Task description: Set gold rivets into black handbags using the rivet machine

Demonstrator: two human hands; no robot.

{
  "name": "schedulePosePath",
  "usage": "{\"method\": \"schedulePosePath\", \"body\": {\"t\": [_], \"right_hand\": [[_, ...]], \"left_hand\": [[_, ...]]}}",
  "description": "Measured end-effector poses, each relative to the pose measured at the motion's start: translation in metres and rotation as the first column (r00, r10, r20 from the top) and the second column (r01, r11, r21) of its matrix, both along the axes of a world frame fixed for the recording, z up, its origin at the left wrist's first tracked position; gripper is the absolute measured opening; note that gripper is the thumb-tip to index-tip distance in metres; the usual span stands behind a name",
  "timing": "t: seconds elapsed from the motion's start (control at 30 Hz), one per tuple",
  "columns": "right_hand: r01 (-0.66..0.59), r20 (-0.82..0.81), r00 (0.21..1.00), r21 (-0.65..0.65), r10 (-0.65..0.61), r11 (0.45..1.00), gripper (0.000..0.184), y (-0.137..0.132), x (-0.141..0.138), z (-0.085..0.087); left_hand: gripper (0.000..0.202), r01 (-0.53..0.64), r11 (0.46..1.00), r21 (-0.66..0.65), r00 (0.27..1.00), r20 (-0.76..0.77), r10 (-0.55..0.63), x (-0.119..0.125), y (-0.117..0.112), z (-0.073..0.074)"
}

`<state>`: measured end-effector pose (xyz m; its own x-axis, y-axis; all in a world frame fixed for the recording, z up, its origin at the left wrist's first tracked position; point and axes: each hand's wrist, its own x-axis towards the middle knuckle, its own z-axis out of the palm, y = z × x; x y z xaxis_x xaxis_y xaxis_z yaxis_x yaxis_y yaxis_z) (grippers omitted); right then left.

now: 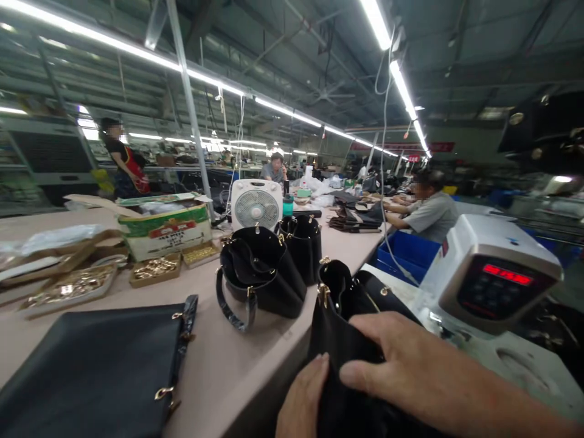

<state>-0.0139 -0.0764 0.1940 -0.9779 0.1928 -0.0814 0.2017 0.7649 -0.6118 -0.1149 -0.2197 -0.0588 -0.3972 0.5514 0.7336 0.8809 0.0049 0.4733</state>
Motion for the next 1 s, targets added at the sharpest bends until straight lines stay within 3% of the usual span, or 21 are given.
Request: {"method": "schedulePosePath", "body": {"t": [0.13,0.33,0.4,0.5,0.63,0.7,0.77,0.87,0.9,0.93,1.0], "right_hand": [[0.194,-0.117,0.98,0.368,-0.162,0.909,0.027,0.016,-0.024,-0.004],[0.372,-0.311,0.925,0.633,-0.216,0.679,0.023,0.087,-0.074,-0.006],[0.394,-0.367,0.912,0.654,-0.185,0.646,0.022,0.121,-0.101,-0.009],[0.413,-0.438,0.889,0.637,-0.135,0.65,0.02,0.169,-0.147,-0.025],[0.483,-0.504,0.838,0.507,-0.209,0.714,0.023,0.216,-0.209,-0.068],[0.499,-0.531,0.813,0.426,-0.238,0.755,0.028,0.232,-0.233,-0.094],[0.503,-0.566,0.786,0.354,-0.248,0.788,0.029,0.243,-0.247,-0.114],[0.517,-0.628,0.731,0.257,-0.266,0.816,0.036,0.243,-0.244,-0.13],[0.535,-0.666,0.692,0.212,-0.28,0.818,0.039,0.236,-0.236,-0.133],[0.551,-0.698,0.65,0.161,-0.3,0.819,0.043,0.225,-0.225,-0.135],[0.566,-0.77,0.524,-0.004,-0.363,0.824,0.047,0.189,-0.196,-0.14]], "left_hand": [[0.105,-0.006,0.992,0.129,0.999,0.046,0.0,-0.006,0.056,0.016],[0.098,-0.047,0.991,0.128,0.961,0.276,0.01,-0.04,0.171,0.043],[0.091,-0.07,0.99,0.122,0.956,0.293,0.032,-0.064,0.214,0.046],[0.087,-0.139,0.989,0.043,0.923,0.367,0.114,-0.107,0.271,0.047],[0.085,-0.167,0.966,-0.199,0.752,0.608,0.256,-0.158,0.313,0.046],[0.078,-0.166,0.957,-0.24,0.686,0.669,0.286,-0.173,0.319,0.041],[0.07,-0.166,0.958,-0.233,0.673,0.684,0.283,-0.173,0.316,0.03],[0.056,-0.18,0.975,-0.127,0.611,0.763,0.213,-0.143,0.294,0.006],[0.052,-0.166,0.986,-0.023,0.511,0.853,0.106,-0.126,0.283,-0.003],[0.046,-0.124,0.988,0.088,0.351,0.936,-0.039,-0.108,0.27,-0.012],[0.041,0.025,0.959,0.283,-0.099,0.955,-0.279,-0.073,0.243,-0.027]]}}
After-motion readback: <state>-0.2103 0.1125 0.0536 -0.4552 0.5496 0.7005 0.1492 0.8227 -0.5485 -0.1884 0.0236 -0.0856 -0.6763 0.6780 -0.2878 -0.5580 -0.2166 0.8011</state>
